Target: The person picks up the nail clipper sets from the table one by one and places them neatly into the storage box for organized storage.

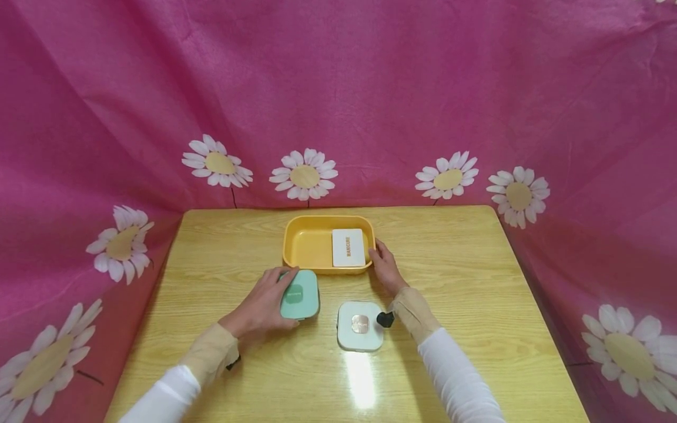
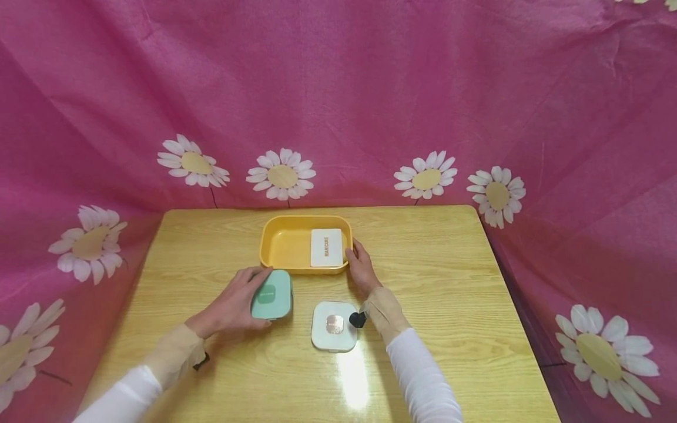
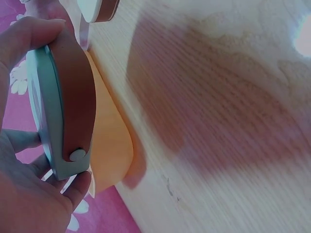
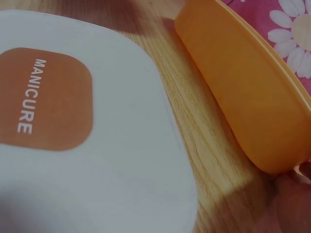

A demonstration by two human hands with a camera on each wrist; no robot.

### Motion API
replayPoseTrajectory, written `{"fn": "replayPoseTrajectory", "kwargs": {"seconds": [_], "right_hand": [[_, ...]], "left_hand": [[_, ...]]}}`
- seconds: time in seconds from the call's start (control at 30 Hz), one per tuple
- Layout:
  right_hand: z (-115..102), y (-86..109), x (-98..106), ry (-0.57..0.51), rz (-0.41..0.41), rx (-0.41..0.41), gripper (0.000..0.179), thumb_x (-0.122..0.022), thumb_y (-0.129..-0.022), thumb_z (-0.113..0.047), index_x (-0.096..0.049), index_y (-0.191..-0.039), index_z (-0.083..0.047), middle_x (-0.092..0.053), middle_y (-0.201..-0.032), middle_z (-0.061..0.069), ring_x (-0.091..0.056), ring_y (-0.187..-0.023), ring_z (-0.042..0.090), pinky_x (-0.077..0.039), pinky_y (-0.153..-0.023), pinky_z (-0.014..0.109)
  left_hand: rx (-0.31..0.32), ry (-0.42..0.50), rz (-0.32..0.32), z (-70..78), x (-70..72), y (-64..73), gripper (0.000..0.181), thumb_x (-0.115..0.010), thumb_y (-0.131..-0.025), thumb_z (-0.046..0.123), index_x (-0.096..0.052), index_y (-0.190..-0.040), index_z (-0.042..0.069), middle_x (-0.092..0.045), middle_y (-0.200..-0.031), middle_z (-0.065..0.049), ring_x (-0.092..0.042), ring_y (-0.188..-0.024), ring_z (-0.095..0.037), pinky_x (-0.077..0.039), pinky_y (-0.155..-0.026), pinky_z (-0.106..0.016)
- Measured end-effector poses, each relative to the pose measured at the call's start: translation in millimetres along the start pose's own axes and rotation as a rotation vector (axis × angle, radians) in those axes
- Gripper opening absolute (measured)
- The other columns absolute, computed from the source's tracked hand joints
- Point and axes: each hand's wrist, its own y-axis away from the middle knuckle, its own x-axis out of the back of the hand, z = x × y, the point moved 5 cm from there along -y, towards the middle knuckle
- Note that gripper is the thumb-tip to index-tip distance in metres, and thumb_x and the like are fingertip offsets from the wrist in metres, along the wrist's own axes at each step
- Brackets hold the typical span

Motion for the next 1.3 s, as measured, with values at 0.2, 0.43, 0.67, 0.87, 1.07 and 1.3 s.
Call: {"fn": "replayPoseTrajectory", "kwargs": {"seconds": [0.2, 0.43, 0.67, 0.87, 1.07, 1.3], "right_hand": [[4, -1.6, -1, 0.029, 0.029, 0.031, 0.054, -0.035, -0.116, -0.02, -0.024, -0.165, -0.001, -0.029, -0.169, 0.019, -0.029, -0.156, 0.029, -0.026, -0.127, 0.042], [4, -2.7, -1, 0.027, 0.032, 0.051, 0.053, -0.036, -0.115, -0.019, -0.025, -0.164, 0.001, -0.03, -0.168, 0.021, -0.03, -0.156, 0.031, -0.027, -0.126, 0.044], [6, 0.0, -1, 0.007, 0.033, 0.022, 0.054, -0.035, -0.115, -0.018, -0.024, -0.164, 0.001, -0.028, -0.169, 0.02, -0.028, -0.156, 0.03, -0.026, -0.127, 0.044], [5, 0.4, 0, 0.034, 0.04, 0.021, 0.054, -0.035, -0.115, -0.019, -0.024, -0.164, 0.0, -0.029, -0.169, 0.02, -0.028, -0.156, 0.03, -0.026, -0.127, 0.044], [6, -1.3, 1, 0.056, 0.036, 0.03, 0.054, -0.036, -0.115, -0.019, -0.025, -0.164, 0.001, -0.031, -0.168, 0.021, -0.03, -0.155, 0.03, -0.027, -0.126, 0.044], [8, -3.1, 2, 0.015, 0.034, 0.035, 0.054, -0.036, -0.115, -0.018, -0.025, -0.164, 0.002, -0.031, -0.167, 0.023, -0.031, -0.155, 0.032, -0.027, -0.126, 0.045]], "left_hand": [[0.016, 0.001, -0.019, -2.0, 6.5, -5.3, 0.12, -0.093, -0.07, 0.045, -0.031, -0.165, 0.007, -0.039, -0.155, -0.015, -0.038, -0.138, -0.033, -0.045, -0.11, -0.053], [0.02, -0.003, -0.011, -4.2, 13.9, -18.7, 0.118, -0.093, -0.07, 0.045, -0.032, -0.164, 0.008, -0.039, -0.156, -0.016, -0.038, -0.138, -0.035, -0.046, -0.109, -0.054], [0.004, -0.018, -0.026, -5.1, 18.8, -36.2, 0.119, -0.094, -0.069, 0.047, -0.032, -0.164, 0.008, -0.039, -0.155, -0.016, -0.039, -0.138, -0.035, -0.045, -0.11, -0.054], [-0.015, -0.032, -0.036, -6.3, 24.5, -52.2, 0.12, -0.095, -0.069, 0.047, -0.033, -0.164, 0.007, -0.041, -0.156, -0.015, -0.04, -0.137, -0.034, -0.046, -0.111, -0.053], [0.008, -0.021, -0.042, -7.0, 30.2, -66.6, 0.122, -0.095, -0.069, 0.047, -0.031, -0.164, 0.005, -0.04, -0.157, -0.016, -0.041, -0.138, -0.034, -0.046, -0.112, -0.052], [0.027, -0.041, -0.054, -5.9, 31.3, -83.3, 0.123, -0.095, -0.068, 0.048, -0.03, -0.163, 0.003, -0.041, -0.157, -0.016, -0.042, -0.139, -0.034, -0.044, -0.114, -0.051]]}}
